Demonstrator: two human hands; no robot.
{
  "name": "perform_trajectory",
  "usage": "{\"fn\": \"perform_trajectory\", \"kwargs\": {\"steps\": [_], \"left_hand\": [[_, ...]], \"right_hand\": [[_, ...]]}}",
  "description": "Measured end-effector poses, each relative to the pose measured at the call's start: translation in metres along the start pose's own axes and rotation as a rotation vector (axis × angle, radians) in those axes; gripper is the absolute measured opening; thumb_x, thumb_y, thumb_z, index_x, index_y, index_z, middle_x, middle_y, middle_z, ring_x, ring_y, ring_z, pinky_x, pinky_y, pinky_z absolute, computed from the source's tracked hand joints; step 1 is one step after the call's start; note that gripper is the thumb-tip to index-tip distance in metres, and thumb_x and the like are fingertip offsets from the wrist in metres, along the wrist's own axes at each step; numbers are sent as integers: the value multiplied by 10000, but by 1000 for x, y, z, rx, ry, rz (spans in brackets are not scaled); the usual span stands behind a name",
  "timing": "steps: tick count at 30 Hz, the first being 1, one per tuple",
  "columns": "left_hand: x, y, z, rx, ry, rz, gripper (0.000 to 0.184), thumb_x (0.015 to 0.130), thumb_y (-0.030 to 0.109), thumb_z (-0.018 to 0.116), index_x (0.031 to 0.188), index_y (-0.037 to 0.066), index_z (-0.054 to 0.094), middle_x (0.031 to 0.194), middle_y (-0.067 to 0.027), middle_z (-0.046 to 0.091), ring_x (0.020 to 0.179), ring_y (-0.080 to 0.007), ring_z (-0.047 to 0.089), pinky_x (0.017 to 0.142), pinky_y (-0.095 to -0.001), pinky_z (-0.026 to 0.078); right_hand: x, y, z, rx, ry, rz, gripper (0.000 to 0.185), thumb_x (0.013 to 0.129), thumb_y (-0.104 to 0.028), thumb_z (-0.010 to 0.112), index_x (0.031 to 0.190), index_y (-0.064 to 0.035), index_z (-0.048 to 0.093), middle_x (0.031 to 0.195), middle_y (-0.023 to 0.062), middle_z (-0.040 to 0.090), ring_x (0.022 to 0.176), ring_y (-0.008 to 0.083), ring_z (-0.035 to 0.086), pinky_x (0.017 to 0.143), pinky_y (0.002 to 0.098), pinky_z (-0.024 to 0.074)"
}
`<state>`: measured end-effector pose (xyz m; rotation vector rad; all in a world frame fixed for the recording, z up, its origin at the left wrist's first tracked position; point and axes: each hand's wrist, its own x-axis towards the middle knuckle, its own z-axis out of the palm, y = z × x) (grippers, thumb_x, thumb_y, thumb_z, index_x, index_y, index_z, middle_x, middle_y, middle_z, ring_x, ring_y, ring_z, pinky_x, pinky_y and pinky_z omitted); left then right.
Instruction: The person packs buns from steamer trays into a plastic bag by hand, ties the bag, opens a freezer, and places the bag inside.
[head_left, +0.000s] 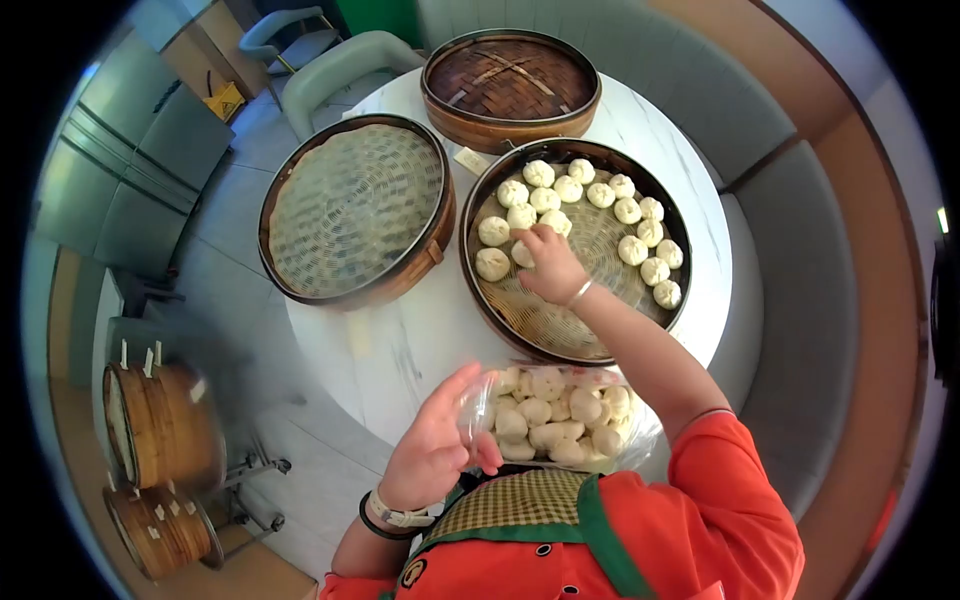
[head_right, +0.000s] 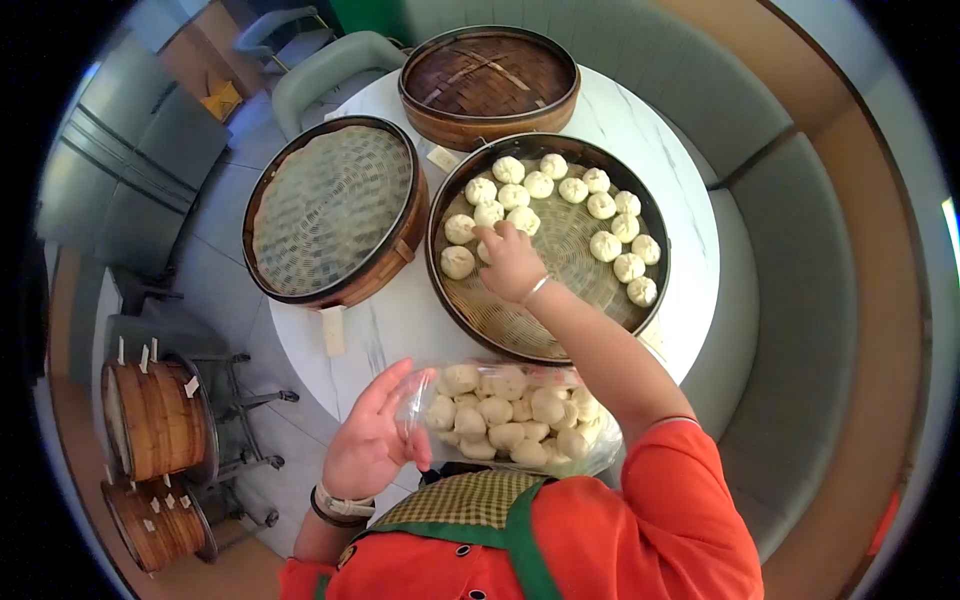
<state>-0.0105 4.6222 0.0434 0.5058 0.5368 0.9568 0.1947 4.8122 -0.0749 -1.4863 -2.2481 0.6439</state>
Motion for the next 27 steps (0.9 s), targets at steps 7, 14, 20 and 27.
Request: {"fn": "perform_trajectory", "kwargs": {"steps": [7, 14, 20, 27], "left_hand": [[0, -1, -1, 3, 83, -10, 813, 729, 121, 599, 1386, 62, 125, 1409, -150, 217, 765, -259, 566, 643, -335, 478], [5, 1, 1, -10, 58, 2, 808, 736, 120, 603, 1386, 62, 127, 1412, -151, 201, 792, -258, 569, 649, -334, 483], [4, -1, 3, 31, 74, -31, 795, 747, 157, 601, 1384, 61, 135, 1413, -150, 198, 796, -248, 569, 649, -323, 485], [1, 1, 1, 4, 55, -7, 768, 779, 157, 583, 1388, 68, 124, 1422, -128, 185, 824, -194, 557, 698, -281, 469]], "right_hand": [[42, -20, 32, -394, -69, 19, 718, 652, -407, 690, 1266, -244, 356, 1301, 151, 336, 1101, 349, 435, 848, 445, 427], [37, -11, 18, -515, -281, -84, 730, 664, -427, 680, 1298, -295, 342, 1325, 161, 298, 1050, 347, 473, 832, 401, 451], [62, -15, 16, -500, -331, -98, 693, 647, -435, 695, 1256, -257, 417, 1324, 167, 292, 1099, 347, 459, 845, 397, 456], [32, 11, 27, -49, -147, -164, 542, 611, -273, 754, 1085, -118, 543, 1181, 175, 383, 1010, 309, 506, 856, 369, 448]]}}
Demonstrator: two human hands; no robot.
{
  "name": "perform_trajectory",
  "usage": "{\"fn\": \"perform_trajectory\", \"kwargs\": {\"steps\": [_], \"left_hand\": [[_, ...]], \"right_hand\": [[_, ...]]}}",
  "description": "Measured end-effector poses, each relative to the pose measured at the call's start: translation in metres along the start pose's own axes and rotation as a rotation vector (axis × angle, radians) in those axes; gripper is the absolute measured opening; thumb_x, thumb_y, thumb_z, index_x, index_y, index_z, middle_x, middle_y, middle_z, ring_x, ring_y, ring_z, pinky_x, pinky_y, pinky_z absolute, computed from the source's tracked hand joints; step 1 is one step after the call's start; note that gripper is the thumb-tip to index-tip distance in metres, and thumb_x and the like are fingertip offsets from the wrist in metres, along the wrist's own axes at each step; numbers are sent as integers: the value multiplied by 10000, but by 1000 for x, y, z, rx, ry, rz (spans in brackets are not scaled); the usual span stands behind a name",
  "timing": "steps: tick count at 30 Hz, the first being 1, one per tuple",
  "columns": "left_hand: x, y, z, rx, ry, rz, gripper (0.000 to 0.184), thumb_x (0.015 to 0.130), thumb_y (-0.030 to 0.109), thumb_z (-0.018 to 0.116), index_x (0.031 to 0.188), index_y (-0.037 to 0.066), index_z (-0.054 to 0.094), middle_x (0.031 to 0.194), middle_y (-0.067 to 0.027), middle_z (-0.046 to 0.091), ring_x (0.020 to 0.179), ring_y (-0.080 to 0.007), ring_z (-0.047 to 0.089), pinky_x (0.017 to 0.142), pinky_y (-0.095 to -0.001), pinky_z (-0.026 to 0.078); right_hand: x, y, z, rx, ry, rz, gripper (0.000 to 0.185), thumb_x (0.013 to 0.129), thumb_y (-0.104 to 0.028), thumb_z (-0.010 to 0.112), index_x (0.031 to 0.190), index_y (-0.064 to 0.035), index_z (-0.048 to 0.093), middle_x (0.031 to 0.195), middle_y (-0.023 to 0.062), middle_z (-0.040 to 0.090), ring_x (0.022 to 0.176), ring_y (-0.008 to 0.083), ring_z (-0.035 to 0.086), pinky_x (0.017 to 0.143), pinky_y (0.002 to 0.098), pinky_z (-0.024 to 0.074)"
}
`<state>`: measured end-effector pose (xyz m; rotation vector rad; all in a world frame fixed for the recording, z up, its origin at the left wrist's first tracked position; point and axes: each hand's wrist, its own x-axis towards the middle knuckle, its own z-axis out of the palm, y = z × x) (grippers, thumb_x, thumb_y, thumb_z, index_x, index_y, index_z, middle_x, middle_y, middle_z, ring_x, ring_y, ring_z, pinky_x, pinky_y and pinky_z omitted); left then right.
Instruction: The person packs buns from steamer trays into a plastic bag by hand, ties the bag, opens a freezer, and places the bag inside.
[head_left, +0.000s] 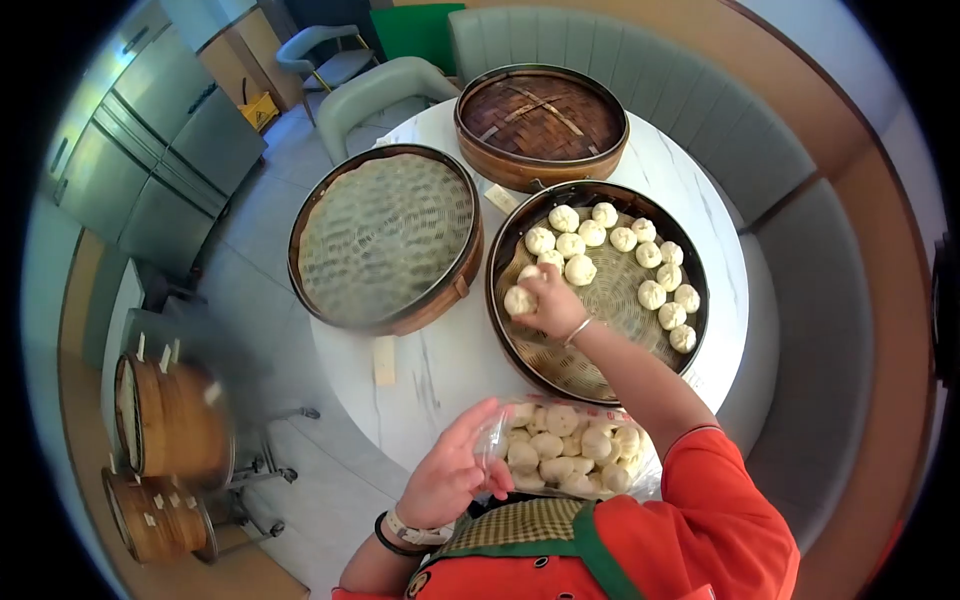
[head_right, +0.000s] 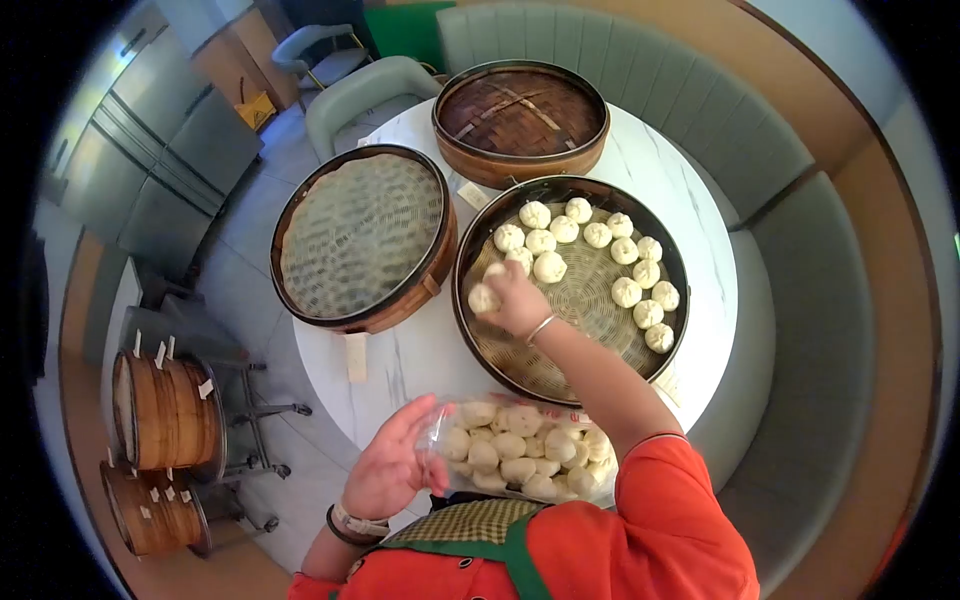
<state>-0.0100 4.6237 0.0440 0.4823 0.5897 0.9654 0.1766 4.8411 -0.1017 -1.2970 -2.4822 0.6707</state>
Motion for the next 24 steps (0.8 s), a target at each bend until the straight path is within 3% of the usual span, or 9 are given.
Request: {"fn": "perform_trajectory", "kwargs": {"steps": [2, 4, 6, 9, 10, 12, 14, 16, 24], "left_hand": [[-1, -2, -1, -10, 4, -27, 762, 781, 156, 581, 1387, 68, 128, 1420, -127, 190, 826, -194, 557, 698, -281, 470], [0, -2, 0, -8, -19, -4, 747, 784, 152, 578, 1386, 73, 141, 1415, -126, 198, 826, -193, 557, 697, -280, 473], [0, -1, 4, 1, -27, 0, 746, 783, 153, 579, 1385, 74, 146, 1414, -125, 200, 825, -192, 556, 696, -280, 474], [-2, -2, 5, 10, -25, 3, 743, 782, 154, 581, 1384, 75, 154, 1412, -124, 202, 823, -190, 556, 695, -280, 476], [-3, -3, 4, 10, -18, 1, 742, 782, 156, 583, 1384, 76, 156, 1412, -123, 202, 823, -189, 556, 695, -281, 476], [-4, -4, 3, 16, -26, -2, 748, 781, 160, 585, 1385, 74, 152, 1411, -123, 203, 824, -190, 556, 695, -284, 476], [-3, -4, 4, 18, -39, 2, 754, 780, 164, 588, 1385, 73, 147, 1409, -122, 205, 825, -191, 556, 696, -286, 477], [-3, -5, 4, 31, -21, -16, 765, 775, 170, 592, 1385, 72, 142, 1407, -123, 208, 819, -192, 557, 696, -288, 478], [-8, -5, 3, 12, 62, -5, 791, 736, 157, 619, 1379, 66, 167, 1407, -155, 204, 775, -245, 564, 656, -331, 479]], "right_hand": [[-4, 1, -3, 282, 311, 69, 513, 626, -272, 749, 1067, -92, 560, 1160, 175, 406, 955, 294, 525, 845, 351, 441], [0, 14, -5, 661, 324, 308, 529, 672, -327, 732, 1073, -35, 548, 1094, 140, 484, 971, 235, 518, 820, 312, 442], [-2, 10, -13, 1300, 363, 426, 577, 698, -357, 717, 1120, -20, 513, 1074, 117, 524, 954, 195, 530, 803, 289, 447], [-6, 1, -27, 1676, 462, 510, 624, 710, -385, 703, 1168, -24, 480, 1053, 122, 560, 911, 173, 555, 781, 276, 453], [-7, 0, -29, 1678, 465, 509, 624, 710, -385, 703, 1168, -24, 480, 1053, 122, 560, 911, 173, 555, 781, 276, 453], [-11, -1, -31, 902, 180, 493, 634, 711, -410, 695, 1171, -29, 484, 1046, 133, 565, 938, 179, 552, 808, 288, 446], [-5, 2, -16, 540, 162, 288, 654, 681, -430, 701, 1144, -15, 500, 1138, 174, 497, 1077, 291, 482, 906, 351, 391], [7, 4, -4, 383, 187, 85, 663, 659, -432, 710, 1146, -30, 509, 1199, 187, 452, 1116, 332, 440, 938, 371, 368], [44, 7, 14, 425, 74, 109, 607, 642, -429, 715, 1105, -71, 554, 1210, 199, 411, 1140, 334, 411, 972, 363, 347]]}}
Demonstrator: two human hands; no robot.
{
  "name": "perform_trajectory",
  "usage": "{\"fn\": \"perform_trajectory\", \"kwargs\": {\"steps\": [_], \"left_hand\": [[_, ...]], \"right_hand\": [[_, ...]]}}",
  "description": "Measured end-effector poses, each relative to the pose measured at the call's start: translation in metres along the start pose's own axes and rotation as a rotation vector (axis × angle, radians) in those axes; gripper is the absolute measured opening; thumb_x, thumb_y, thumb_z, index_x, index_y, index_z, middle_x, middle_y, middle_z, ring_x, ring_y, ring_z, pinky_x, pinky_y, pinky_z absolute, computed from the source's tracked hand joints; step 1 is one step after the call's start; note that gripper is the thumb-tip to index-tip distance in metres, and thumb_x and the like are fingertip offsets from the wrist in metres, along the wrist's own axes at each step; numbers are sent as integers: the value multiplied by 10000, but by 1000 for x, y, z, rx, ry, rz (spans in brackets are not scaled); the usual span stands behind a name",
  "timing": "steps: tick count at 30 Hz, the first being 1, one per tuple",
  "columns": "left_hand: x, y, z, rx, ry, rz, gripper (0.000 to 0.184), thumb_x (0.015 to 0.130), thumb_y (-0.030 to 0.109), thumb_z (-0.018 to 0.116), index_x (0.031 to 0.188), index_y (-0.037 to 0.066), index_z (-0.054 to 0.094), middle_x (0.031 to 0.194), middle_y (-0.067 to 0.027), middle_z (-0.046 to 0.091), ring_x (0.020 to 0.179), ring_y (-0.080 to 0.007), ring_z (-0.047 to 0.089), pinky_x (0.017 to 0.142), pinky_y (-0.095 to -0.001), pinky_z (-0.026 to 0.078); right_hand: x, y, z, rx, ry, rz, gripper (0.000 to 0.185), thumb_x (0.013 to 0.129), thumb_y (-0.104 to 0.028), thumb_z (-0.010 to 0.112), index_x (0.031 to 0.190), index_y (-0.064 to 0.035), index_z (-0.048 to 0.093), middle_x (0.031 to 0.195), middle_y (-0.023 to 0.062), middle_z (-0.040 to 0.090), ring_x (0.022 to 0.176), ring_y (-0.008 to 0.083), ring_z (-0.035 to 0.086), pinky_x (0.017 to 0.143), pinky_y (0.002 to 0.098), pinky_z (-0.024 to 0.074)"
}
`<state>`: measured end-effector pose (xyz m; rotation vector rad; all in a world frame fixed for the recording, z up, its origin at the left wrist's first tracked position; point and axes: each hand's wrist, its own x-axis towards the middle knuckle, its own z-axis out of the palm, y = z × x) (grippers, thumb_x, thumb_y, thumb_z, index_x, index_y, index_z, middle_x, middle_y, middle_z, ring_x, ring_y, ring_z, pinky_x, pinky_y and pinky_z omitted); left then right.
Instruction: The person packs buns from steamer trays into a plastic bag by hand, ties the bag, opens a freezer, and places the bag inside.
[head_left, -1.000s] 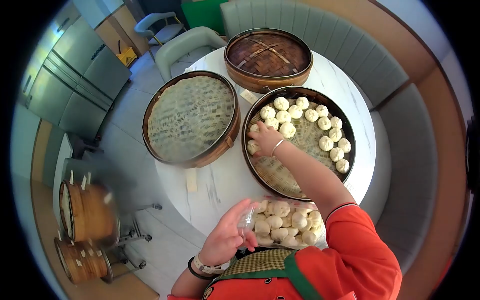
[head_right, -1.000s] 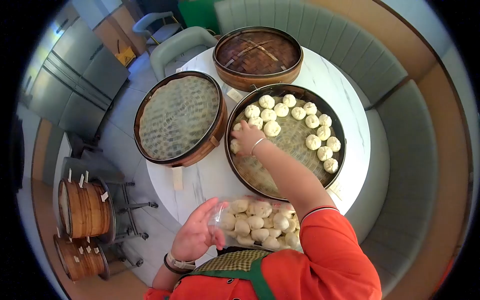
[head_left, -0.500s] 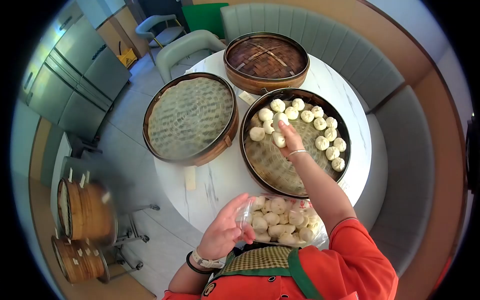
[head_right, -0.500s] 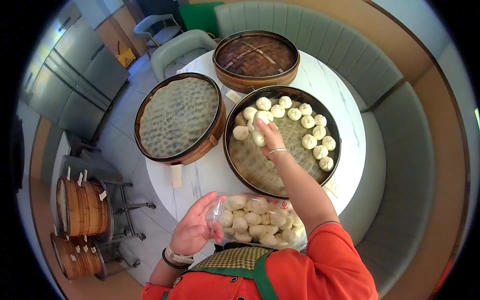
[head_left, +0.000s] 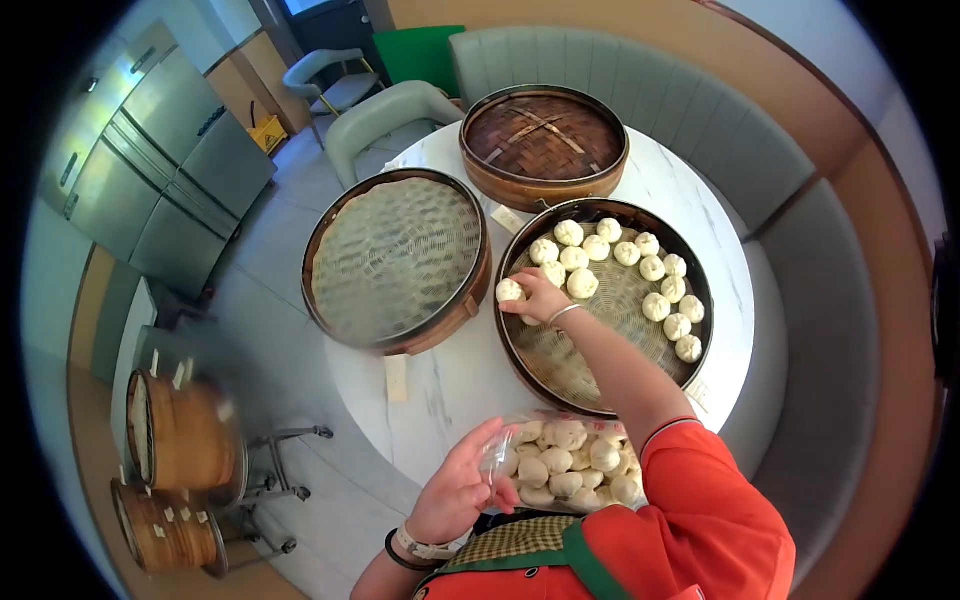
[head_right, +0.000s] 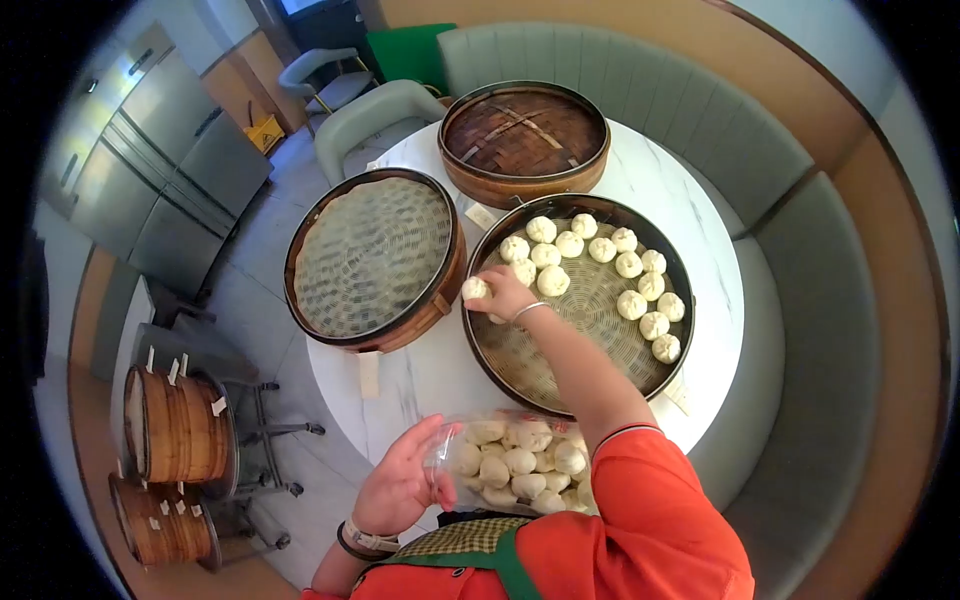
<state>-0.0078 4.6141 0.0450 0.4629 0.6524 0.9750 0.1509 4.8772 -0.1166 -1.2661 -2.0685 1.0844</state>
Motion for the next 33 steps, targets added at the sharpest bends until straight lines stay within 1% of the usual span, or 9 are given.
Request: {"fn": "perform_trajectory", "kwargs": {"steps": [6, 8, 9, 11, 14, 20, 24, 30, 33], "left_hand": [[3, 2, -3, -20, 12, 1, 800, 743, 182, 623, 1381, 66, 155, 1405, -153, 209, 777, -243, 564, 652, -330, 479], [5, 2, -6, -31, -35, 3, 781, 760, 170, 603, 1385, 71, 145, 1406, -111, 210, 838, -206, 558, 698, -298, 475], [5, 3, -5, -49, -19, -22, 781, 760, 170, 603, 1385, 71, 145, 1406, -111, 210, 838, -206, 558, 698, -298, 475], [9, 3, -3, -57, -51, 32, 785, 757, 176, 608, 1383, 68, 147, 1397, -101, 226, 844, -210, 560, 695, -303, 471], [8, 3, 2, -9, -27, 68, 823, 732, 221, 609, 1381, 40, 137, 1402, -156, 212, 783, -245, 563, 637, -315, 466], [-5, -3, 1, 18, -68, 77, 817, 740, 242, 593, 1378, 19, 132, 1397, -174, 216, 778, -244, 561, 645, -319, 468], [-10, -3, 0, 34, -86, 108, 784, 752, 266, 570, 1371, 11, 162, 1385, -176, 242, 760, -235, 556, 635, -311, 466], [3, -2, 14, 94, -108, 129, 730, 760, 266, 531, 1356, -3, 207, 1366, -186, 273, 734, -221, 549, 635, -302, 459], [5, 1, 15, 130, -143, 104, 726, 762, 250, 527, 1356, -7, 198, 1367, -181, 273, 752, -223, 555, 659, -306, 465]], "right_hand": [[-42, -7, 11, 47, 185, -313, 559, 654, -306, 756, 1099, -51, 535, 1139, 165, 430, 1051, 276, 467, 867, 361, 417], [-60, -24, -13, 472, 188, -87, 569, 711, -290, 721, 1165, -43, 482, 1136, 124, 467, 1013, 216, 492, 834, 324, 436], [-80, -51, -39, 806, 52, 139, 584, 754, -284, 688, 1212, -31, 430, 1097, 78, 512, 944, 162, 518, 777, 285, 457], [-125, -95, -81, 1133, -320, -50, 639, 741, -327, 690, 1232, -28, 410, 1053, 62, 537, 872, 134, 546, 723, 256, 470], [-173, -103, -75, 907, -715, -233, 641, 726, -400, 686, 1195, -28, 456, 1132, 105, 498, 1062, 209, 467, 897, 329, 395], [-251, -87, -52, -233, -366, -297, 589, 672, -183, 708, 1201, -94, 467, 1334, 187, 295, 1137, 369, 423, 914, 382, 404], [-295, -74, -73, -143, -70, -51, 567, 679, -149, 680, 1204, -110, 470, 1342, 182, 298, 1121, 376, 439, 888, 389, 428], [-321, -93, -101, -391, -297, 31, 566, 699, -158, 650, 1230, -144, 455, 1378, 141, 271, 981, 343, 539, 882, 374, 431], [-332, -105, -115, -638, -485, 152, 463, 746, -281, 615, 1172, -141, 500, 1257, 112, 430, 896, 306, 578, 901, 460, 380]]}}
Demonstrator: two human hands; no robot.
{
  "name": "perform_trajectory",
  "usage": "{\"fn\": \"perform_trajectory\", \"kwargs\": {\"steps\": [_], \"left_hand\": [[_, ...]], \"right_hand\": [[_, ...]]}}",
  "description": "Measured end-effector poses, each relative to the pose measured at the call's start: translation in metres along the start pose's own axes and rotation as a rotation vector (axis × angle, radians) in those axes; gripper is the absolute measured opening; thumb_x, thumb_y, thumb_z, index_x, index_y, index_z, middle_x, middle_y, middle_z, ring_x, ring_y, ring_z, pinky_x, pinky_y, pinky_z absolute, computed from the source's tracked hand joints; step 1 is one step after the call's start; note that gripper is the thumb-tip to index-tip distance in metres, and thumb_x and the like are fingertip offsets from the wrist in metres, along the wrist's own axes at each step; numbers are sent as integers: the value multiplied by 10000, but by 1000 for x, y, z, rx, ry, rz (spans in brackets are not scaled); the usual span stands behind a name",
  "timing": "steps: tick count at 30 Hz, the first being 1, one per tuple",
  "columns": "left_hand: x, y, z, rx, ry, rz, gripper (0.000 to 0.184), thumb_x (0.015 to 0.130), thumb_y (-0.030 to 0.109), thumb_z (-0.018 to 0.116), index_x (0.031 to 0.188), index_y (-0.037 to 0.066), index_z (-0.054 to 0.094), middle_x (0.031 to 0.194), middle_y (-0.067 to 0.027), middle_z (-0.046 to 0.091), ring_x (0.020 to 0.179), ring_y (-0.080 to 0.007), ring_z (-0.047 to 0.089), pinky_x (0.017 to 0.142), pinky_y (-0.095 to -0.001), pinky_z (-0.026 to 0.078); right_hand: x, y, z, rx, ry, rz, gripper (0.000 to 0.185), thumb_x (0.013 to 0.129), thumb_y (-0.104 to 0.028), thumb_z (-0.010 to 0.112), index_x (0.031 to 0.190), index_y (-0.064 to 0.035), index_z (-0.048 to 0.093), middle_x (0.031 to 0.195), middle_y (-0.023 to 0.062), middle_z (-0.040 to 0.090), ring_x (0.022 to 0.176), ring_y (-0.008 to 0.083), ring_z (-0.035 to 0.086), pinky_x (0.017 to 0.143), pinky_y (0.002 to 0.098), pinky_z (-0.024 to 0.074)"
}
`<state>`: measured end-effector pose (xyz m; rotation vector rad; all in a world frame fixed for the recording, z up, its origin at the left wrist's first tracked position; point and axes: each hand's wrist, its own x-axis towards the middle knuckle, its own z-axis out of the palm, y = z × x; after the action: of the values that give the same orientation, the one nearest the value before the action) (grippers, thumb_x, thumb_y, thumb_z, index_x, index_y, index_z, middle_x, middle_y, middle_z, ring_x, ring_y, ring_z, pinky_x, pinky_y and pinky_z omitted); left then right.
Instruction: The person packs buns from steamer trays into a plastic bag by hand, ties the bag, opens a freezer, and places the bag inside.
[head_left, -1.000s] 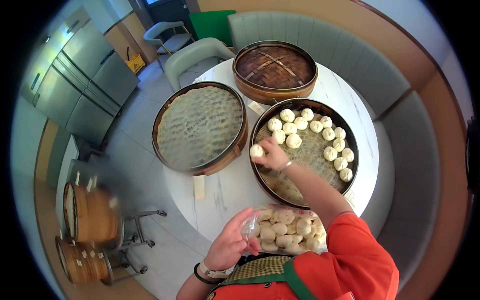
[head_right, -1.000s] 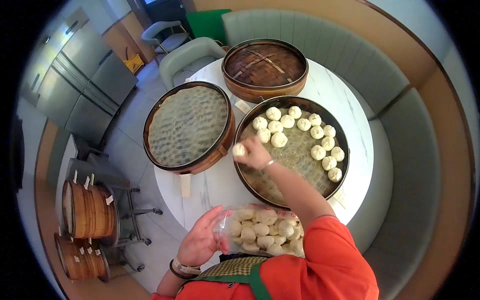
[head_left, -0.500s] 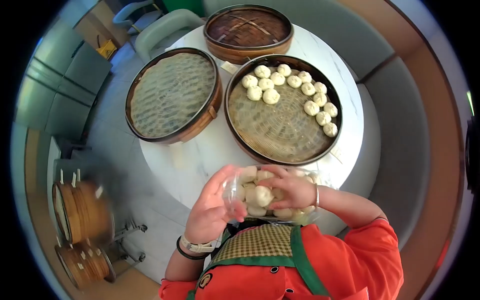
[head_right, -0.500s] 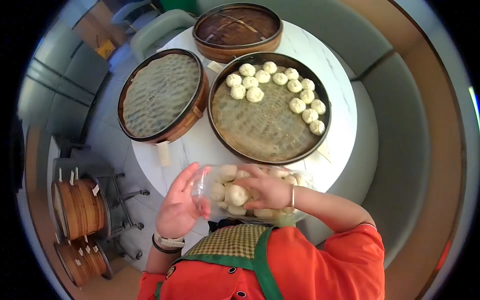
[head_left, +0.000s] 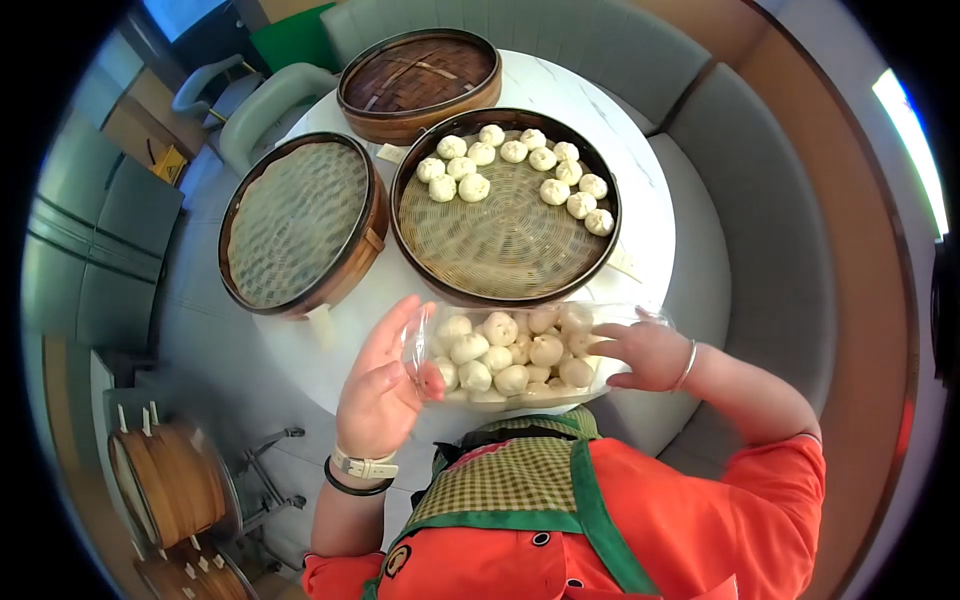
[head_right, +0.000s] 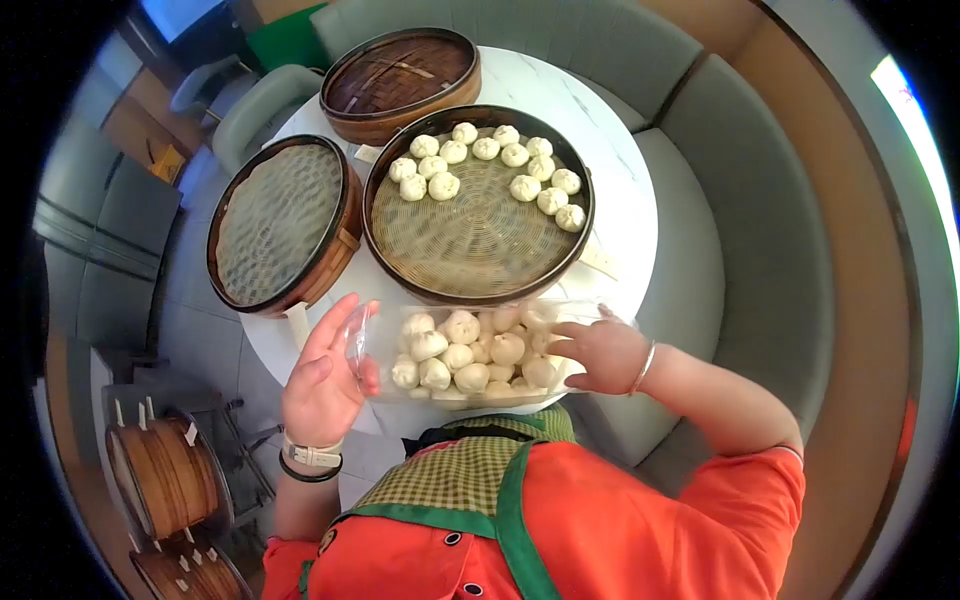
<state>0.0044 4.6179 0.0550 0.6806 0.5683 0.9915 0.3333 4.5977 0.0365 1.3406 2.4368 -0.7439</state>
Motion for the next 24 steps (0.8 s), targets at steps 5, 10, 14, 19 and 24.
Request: {"fn": "perform_trajectory", "kwargs": {"steps": [5, 10, 14, 19, 24], "left_hand": [[1, 2, 51, -145, -211, -82, 717, 760, 49, 555, 1365, 10, 173, 1376, -141, 260, 862, -235, 578, 736, -322, 494], [-14, 18, 33, -146, -182, 5, 832, 750, 123, 597, 1387, 27, 70, 1393, -182, 226, 835, -262, 579, 726, -342, 486], [-16, 0, 23, 12, -19, 33, 838, 735, 188, 591, 1383, 17, 89, 1381, -225, 222, 801, -278, 578, 706, -336, 477], [-12, -6, 26, 90, 8, -9, 855, 712, 218, 611, 1377, 8, 116, 1376, -214, 240, 790, -285, 577, 693, -340, 472], [-4, -8, 29, -10, -11, -34, 852, 689, 137, 605, 1379, 10, 121, 1397, -157, 212, 863, -274, 567, 747, -349, 477]], "right_hand": [[-4, 4, -24, -338, -467, 347, 473, 796, -482, 500, 1041, -81, 555, 772, 69, 643, 810, 278, 608, 891, 496, 348], [-25, 7, -37, -296, -167, 365, 563, 778, -407, 532, 1201, -47, 441, 760, 108, 635, 698, 272, 616, 599, 384, 475], [-18, -15, -56, -168, -203, 253, 473, 779, -338, 563, 1162, -72, 480, 704, 96, 616, 685, 274, 606, 631, 374, 478], [49, 76, -54, 310, 600, 99, 358, 769, -298, 595, 1048, -76, 567, 882, 146, 594, 821, 269, 590, 742, 364, 466], [183, 146, -15, 245, 690, 679, 729, 677, -348, 687, 1267, -67, 364, 1286, 239, 334, 1116, 385, 429, 935, 385, 381]]}}
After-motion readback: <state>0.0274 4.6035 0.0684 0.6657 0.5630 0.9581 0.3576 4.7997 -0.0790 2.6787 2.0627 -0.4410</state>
